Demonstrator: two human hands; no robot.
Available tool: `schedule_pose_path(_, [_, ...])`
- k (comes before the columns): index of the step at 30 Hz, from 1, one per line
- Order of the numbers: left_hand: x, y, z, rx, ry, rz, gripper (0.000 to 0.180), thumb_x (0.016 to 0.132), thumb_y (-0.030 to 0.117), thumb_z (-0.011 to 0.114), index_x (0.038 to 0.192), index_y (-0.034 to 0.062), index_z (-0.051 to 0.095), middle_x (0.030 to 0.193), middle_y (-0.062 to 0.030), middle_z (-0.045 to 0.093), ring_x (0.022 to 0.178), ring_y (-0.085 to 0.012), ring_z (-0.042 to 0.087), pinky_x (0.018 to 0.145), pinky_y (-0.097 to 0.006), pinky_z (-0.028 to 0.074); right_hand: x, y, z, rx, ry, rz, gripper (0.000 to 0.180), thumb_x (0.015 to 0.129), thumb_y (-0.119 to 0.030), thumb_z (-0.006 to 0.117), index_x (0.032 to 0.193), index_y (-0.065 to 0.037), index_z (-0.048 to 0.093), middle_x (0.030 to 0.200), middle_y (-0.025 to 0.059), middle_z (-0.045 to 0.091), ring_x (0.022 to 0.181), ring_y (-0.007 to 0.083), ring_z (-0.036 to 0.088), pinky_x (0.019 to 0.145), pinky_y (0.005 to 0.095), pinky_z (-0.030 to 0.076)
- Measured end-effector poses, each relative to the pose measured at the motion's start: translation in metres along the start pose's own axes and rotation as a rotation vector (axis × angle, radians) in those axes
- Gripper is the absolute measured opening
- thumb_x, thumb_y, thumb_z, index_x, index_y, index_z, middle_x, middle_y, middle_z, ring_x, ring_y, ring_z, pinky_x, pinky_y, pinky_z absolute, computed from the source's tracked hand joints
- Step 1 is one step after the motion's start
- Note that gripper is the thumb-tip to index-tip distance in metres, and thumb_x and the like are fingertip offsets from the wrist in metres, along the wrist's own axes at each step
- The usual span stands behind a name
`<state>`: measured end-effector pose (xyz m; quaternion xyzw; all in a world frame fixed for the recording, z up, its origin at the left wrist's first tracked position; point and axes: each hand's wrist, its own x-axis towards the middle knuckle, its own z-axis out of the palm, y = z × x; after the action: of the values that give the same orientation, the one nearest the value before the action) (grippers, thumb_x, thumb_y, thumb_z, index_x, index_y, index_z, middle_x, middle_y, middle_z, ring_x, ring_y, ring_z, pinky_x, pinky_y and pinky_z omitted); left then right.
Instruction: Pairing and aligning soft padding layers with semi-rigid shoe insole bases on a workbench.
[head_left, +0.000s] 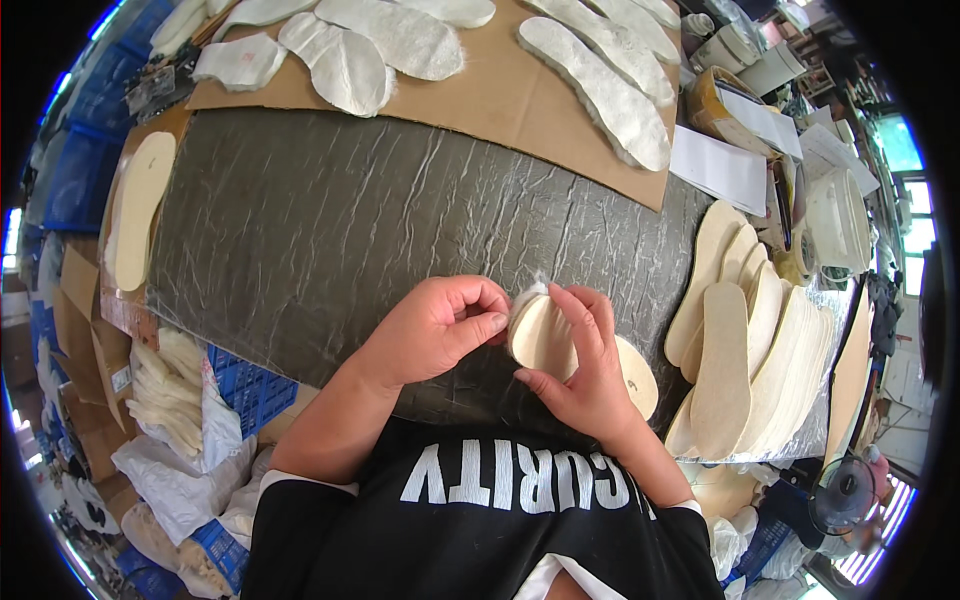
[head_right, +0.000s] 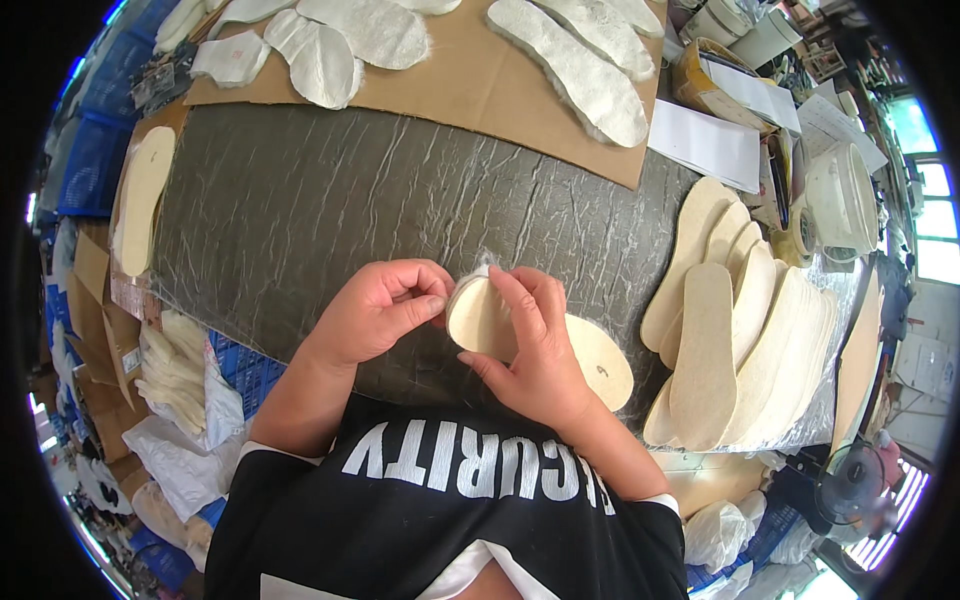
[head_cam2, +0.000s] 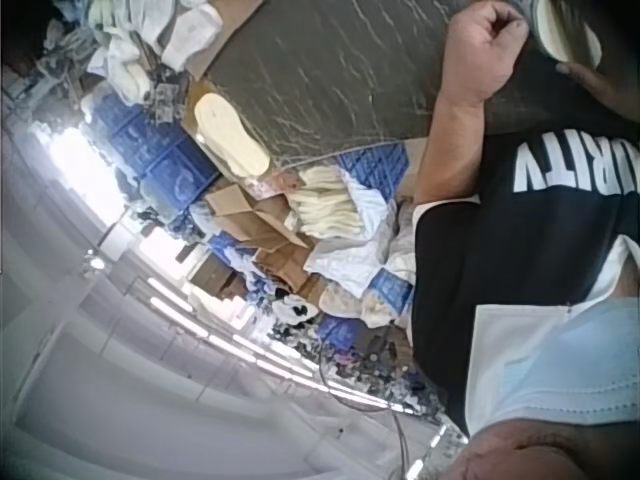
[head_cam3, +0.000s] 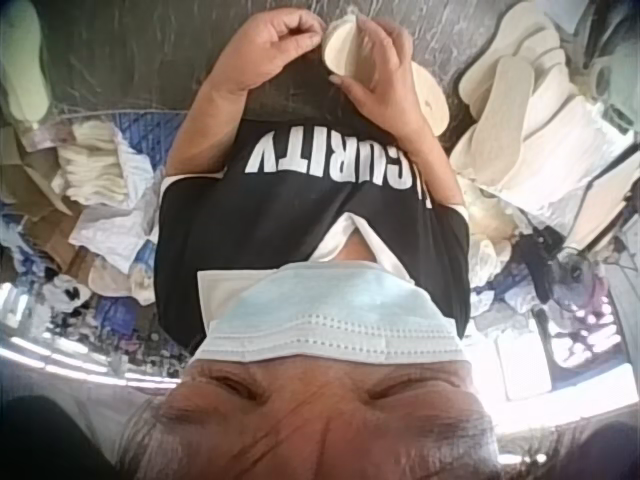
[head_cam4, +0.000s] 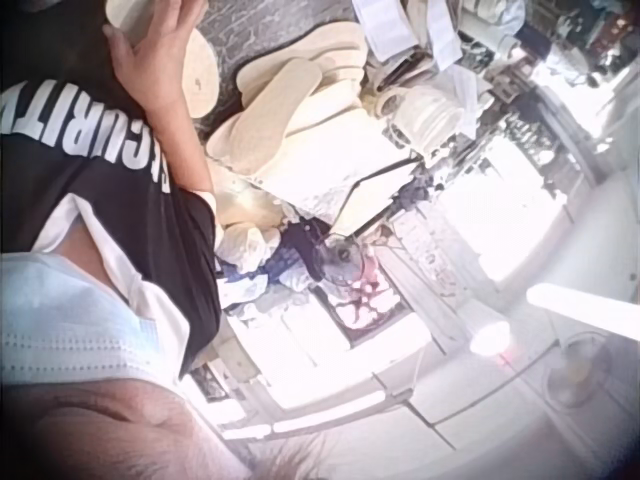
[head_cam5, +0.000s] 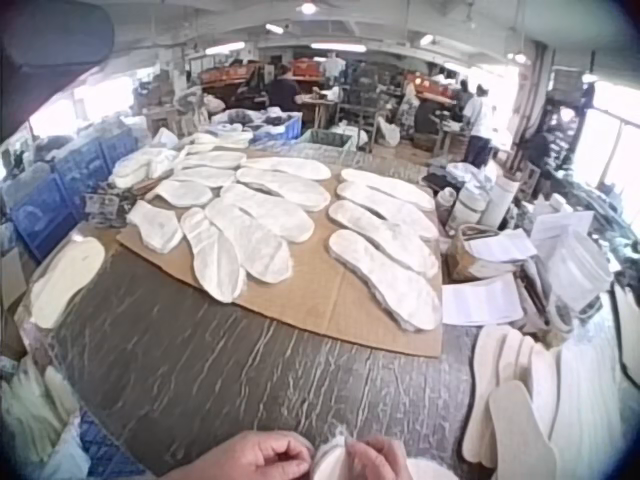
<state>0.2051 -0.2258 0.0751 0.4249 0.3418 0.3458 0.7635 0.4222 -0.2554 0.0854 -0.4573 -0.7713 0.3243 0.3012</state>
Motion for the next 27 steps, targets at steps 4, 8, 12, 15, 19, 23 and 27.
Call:
schedule_pose_path(4, [0.000,-0.003,-0.001,0.026,-0.005,-0.005,0.007,0.095,0.004,0.054,0.094,-0.0014,0.059,0.096,-0.0043,0.060,0.086,-0.0105,0.058,0.079,-0.026,0.049,0.000,0.001,0.001,0.006,-0.005,0.005,0.088,0.064,-0.009,0.084,0.140,-0.004,0.039,0.122,0.0200,0.043,0.110,0.0366,0.048,0.095,0.0434,0.043])
schedule_pose_path(8, [0.000,-0.006,0.000,0.013,0.032,-0.004,0.010,0.096,0.007,0.054,0.097,-0.0015,0.060,0.096,-0.0054,0.062,0.086,-0.0113,0.060,0.077,-0.027,0.051,-0.002,0.002,0.001,0.027,0.010,-0.004,0.086,0.065,-0.009,0.084,0.139,-0.004,0.039,0.123,0.0208,0.043,0.110,0.0374,0.049,0.094,0.0437,0.043])
schedule_pose_path(12, [0.001,-0.005,0.000,-0.169,0.130,-0.146,0.013,0.096,0.010,0.057,0.099,-0.0013,0.061,0.089,-0.0060,0.065,0.078,-0.0126,0.063,0.070,-0.026,0.053,-0.003,0.003,0.002,0.035,0.021,-0.009,0.086,0.065,-0.009,0.085,0.138,-0.004,0.040,0.124,0.0209,0.043,0.110,0.0374,0.050,0.094,0.0430,0.044])
schedule_pose_path(15, [0.002,-0.003,0.004,-0.035,0.152,-0.168,0.012,0.095,0.011,0.058,0.096,-0.0009,0.062,0.085,-0.0053,0.066,0.073,-0.0125,0.063,0.067,-0.025,0.053,-0.004,0.003,0.003,0.016,0.023,-0.008,0.086,0.064,-0.010,0.086,0.137,-0.004,0.040,0.124,0.0206,0.044,0.110,0.0369,0.050,0.093,0.0423,0.045])
schedule_pose_path(19, [0.003,-0.004,0.003,0.105,0.169,-0.125,0.011,0.094,0.008,0.059,0.092,-0.0012,0.064,0.084,-0.0040,0.065,0.072,-0.0106,0.061,0.067,-0.024,0.051,-0.004,0.003,0.002,0.012,0.035,-0.018,0.086,0.064,-0.009,0.086,0.137,-0.004,0.041,0.124,0.0203,0.044,0.110,0.0368,0.050,0.093,0.0423,0.045])
schedule_pose_path(23, [0.003,-0.011,-0.004,0.107,0.141,-0.058,0.010,0.094,0.006,0.059,0.092,-0.0022,0.064,0.084,-0.0029,0.064,0.075,-0.0093,0.059,0.069,-0.024,0.049,-0.003,0.001,-0.001,0.034,0.025,0.010,0.086,0.063,-0.009,0.086,0.137,-0.004,0.041,0.124,0.0200,0.044,0.109,0.0365,0.050,0.093,0.0422,0.045])
schedule_pose_path(27, [0.004,-0.011,-0.003,0.155,0.101,-0.038,0.009,0.094,0.004,0.057,0.091,-0.0030,0.063,0.084,-0.0021,0.063,0.078,-0.0084,0.057,0.071,-0.024,0.048,-0.002,0.002,0.000,0.020,0.002,0.015,0.086,0.063,-0.009,0.086,0.137,-0.005,0.041,0.123,0.0193,0.044,0.109,0.0361,0.050,0.093,0.0421,0.045])
